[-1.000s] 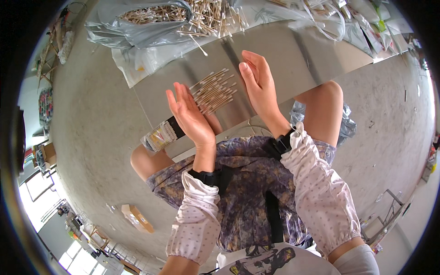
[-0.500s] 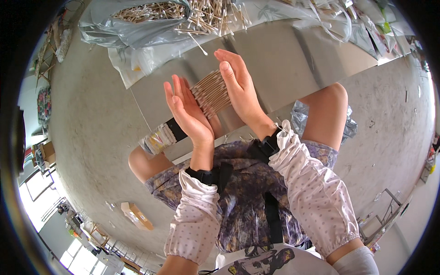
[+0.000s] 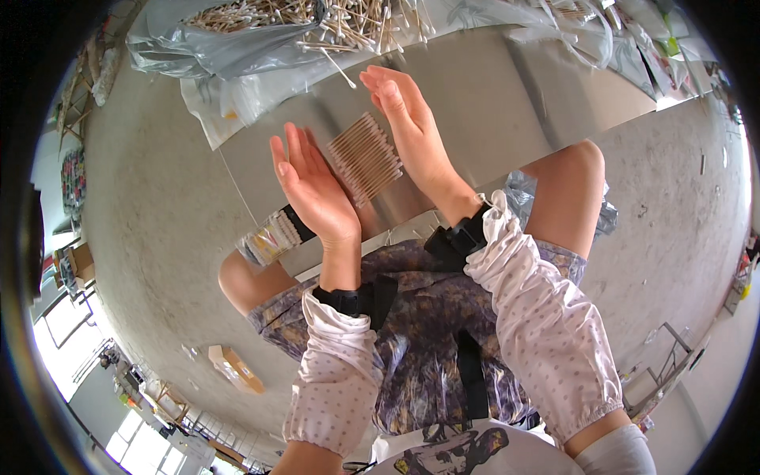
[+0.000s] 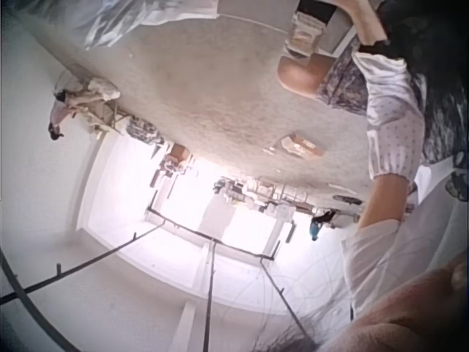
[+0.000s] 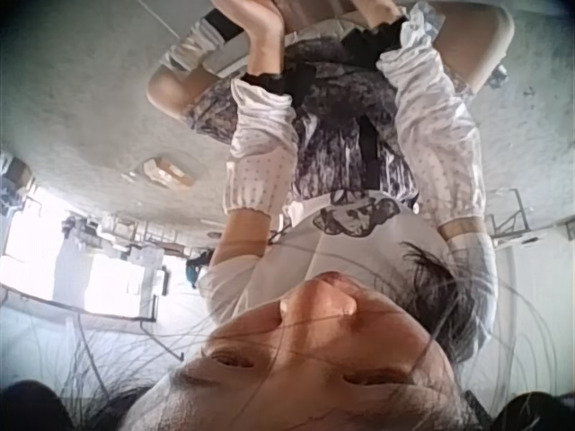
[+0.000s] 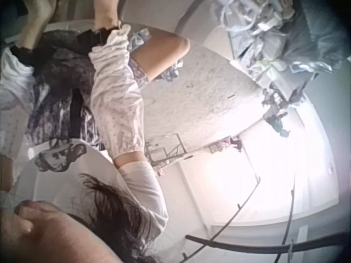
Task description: The person gathers cotton swabs, aligns them on a metal surface, and slides them into plastic packages. After filling several packages, they pick up a small plastic case and place a single swab inside.
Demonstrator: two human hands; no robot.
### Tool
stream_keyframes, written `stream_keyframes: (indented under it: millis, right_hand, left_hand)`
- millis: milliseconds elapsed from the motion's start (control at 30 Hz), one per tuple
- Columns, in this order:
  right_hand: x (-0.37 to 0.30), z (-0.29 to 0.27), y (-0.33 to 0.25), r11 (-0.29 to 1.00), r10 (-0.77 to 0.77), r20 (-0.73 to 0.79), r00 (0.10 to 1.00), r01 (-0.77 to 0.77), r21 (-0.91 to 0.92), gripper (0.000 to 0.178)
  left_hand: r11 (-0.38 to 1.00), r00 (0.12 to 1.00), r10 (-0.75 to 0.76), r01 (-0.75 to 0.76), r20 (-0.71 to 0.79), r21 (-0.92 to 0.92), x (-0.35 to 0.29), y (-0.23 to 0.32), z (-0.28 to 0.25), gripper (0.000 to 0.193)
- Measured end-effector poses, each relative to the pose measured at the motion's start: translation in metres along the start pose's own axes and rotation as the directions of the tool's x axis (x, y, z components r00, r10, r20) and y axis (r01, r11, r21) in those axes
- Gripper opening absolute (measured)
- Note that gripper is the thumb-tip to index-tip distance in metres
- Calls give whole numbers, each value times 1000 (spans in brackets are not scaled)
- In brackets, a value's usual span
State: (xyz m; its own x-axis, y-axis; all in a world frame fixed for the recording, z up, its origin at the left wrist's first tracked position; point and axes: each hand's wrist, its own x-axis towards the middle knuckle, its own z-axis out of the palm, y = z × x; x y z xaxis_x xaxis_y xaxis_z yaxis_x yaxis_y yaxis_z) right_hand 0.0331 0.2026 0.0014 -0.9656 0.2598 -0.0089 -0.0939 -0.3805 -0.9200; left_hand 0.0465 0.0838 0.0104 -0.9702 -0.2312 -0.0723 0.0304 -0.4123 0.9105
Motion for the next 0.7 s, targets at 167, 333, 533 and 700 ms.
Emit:
stream_keyframes:
  millis: [167, 333, 533, 700]
  right_hand:
    - [-13, -1, 1, 997, 67, 104, 992, -70, 22, 54]
    - [-35, -17, -4, 1000, 7, -20, 1000, -7, 21, 60]
    - [-57, 2, 2, 998, 38, -50, 998, -35, 60, 62]
    - [-60, 3, -2, 997, 36, -101, 994, -28, 77, 62]
  left_hand:
    - [996, 985, -92, 91, 143, 14, -4, 1, -6, 69]
    - [998, 991, -40, 34, 124, 50, -21, 5, -19, 69]
    - [996, 997, -4, -3, 79, 88, -46, 3, -14, 66]
    - [988, 996, -3, -11, 93, 152, -43, 1, -9, 66]
